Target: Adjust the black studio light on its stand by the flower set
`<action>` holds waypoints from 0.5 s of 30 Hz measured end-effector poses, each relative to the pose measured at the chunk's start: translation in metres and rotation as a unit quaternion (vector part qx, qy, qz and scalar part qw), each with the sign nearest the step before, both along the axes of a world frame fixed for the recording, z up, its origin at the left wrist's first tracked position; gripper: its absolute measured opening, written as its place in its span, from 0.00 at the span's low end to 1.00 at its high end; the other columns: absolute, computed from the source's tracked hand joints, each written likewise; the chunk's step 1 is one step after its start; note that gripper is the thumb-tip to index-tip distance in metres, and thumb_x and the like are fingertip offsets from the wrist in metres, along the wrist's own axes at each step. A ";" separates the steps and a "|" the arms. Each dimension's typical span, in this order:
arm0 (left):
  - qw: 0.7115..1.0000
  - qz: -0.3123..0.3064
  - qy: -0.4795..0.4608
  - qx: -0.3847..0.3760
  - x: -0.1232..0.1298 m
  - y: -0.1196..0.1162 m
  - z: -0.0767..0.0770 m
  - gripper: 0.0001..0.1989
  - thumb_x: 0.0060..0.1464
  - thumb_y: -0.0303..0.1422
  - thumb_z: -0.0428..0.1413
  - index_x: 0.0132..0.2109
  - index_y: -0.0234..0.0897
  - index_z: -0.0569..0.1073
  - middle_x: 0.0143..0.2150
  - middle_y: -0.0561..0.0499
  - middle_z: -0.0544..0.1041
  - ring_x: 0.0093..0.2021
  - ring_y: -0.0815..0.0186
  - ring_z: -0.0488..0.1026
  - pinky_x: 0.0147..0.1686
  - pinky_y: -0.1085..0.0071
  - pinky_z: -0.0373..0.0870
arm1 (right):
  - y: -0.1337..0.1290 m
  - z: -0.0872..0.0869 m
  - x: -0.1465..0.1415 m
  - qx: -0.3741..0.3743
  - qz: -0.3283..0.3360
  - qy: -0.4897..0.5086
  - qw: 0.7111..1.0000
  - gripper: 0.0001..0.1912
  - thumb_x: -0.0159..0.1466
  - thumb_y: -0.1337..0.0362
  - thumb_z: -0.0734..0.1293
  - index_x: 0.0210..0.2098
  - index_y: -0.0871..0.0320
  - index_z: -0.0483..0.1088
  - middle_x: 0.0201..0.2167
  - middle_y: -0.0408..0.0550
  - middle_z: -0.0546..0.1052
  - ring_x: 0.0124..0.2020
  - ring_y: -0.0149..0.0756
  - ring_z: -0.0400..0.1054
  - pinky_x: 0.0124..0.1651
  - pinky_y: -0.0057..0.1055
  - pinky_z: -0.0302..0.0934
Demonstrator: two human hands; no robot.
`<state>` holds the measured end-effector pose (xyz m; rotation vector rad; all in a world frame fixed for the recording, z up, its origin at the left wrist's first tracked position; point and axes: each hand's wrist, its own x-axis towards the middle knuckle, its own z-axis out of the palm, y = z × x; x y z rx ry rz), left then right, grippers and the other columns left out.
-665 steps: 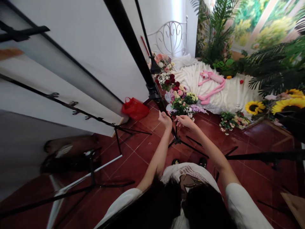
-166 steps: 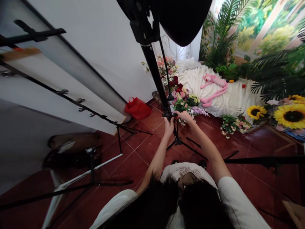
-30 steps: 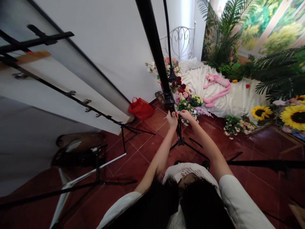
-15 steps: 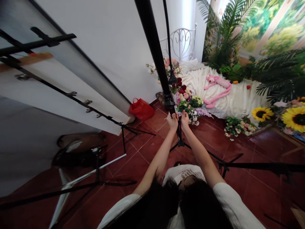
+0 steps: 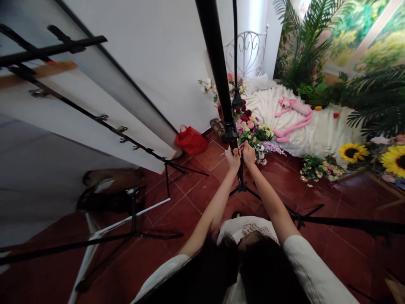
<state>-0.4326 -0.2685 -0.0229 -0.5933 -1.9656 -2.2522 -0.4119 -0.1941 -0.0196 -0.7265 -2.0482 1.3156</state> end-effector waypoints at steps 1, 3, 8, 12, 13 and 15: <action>1.000 0.002 -0.001 0.000 -0.001 0.001 -0.001 0.35 0.49 0.67 0.43 0.32 0.37 0.69 0.19 0.54 0.67 0.18 0.70 0.64 0.21 0.73 0.59 | 0.001 0.000 0.001 -0.013 0.008 0.020 1.000 0.31 0.65 0.36 0.49 0.23 0.54 0.61 0.21 0.43 0.67 0.26 0.34 0.63 0.34 0.28 0.58; 1.000 0.006 -0.003 0.002 -0.001 0.001 -0.003 0.35 0.49 0.67 0.44 0.32 0.37 0.69 0.19 0.54 0.67 0.18 0.70 0.65 0.21 0.74 0.59 | 0.002 -0.003 0.004 -0.025 0.025 0.046 0.998 0.30 0.63 0.35 0.52 0.22 0.54 0.57 0.20 0.40 0.63 0.24 0.32 0.58 0.32 0.27 0.57; 1.000 0.014 0.005 0.005 -0.001 0.001 -0.002 0.34 0.50 0.66 0.45 0.31 0.37 0.68 0.18 0.54 0.67 0.17 0.70 0.64 0.21 0.73 0.58 | 0.005 -0.016 0.017 -0.062 0.049 0.071 0.994 0.28 0.60 0.36 0.57 0.24 0.55 0.61 0.21 0.40 0.64 0.26 0.30 0.59 0.34 0.28 0.59; 1.000 0.013 0.018 0.009 -0.001 0.001 -0.001 0.32 0.51 0.65 0.45 0.29 0.38 0.67 0.19 0.54 0.66 0.18 0.70 0.63 0.21 0.74 0.58 | 0.006 -0.020 0.025 -0.096 0.069 0.091 0.989 0.28 0.57 0.35 0.60 0.30 0.56 0.65 0.27 0.43 0.70 0.31 0.32 0.65 0.39 0.29 0.62; 1.000 0.013 0.019 0.008 -0.001 0.001 0.000 0.32 0.51 0.65 0.45 0.29 0.38 0.67 0.19 0.54 0.66 0.18 0.71 0.63 0.21 0.74 0.58 | 0.006 -0.019 0.027 -0.101 0.076 0.086 0.988 0.29 0.56 0.34 0.61 0.31 0.56 0.64 0.28 0.43 0.71 0.31 0.32 0.66 0.38 0.28 0.62; 1.000 0.017 0.019 0.003 -0.001 0.001 0.000 0.33 0.51 0.65 0.43 0.30 0.38 0.67 0.19 0.55 0.66 0.18 0.71 0.63 0.21 0.74 0.58 | 0.005 -0.015 0.027 -0.102 0.085 0.074 0.988 0.29 0.55 0.34 0.61 0.30 0.55 0.63 0.26 0.42 0.69 0.28 0.31 0.65 0.33 0.27 0.61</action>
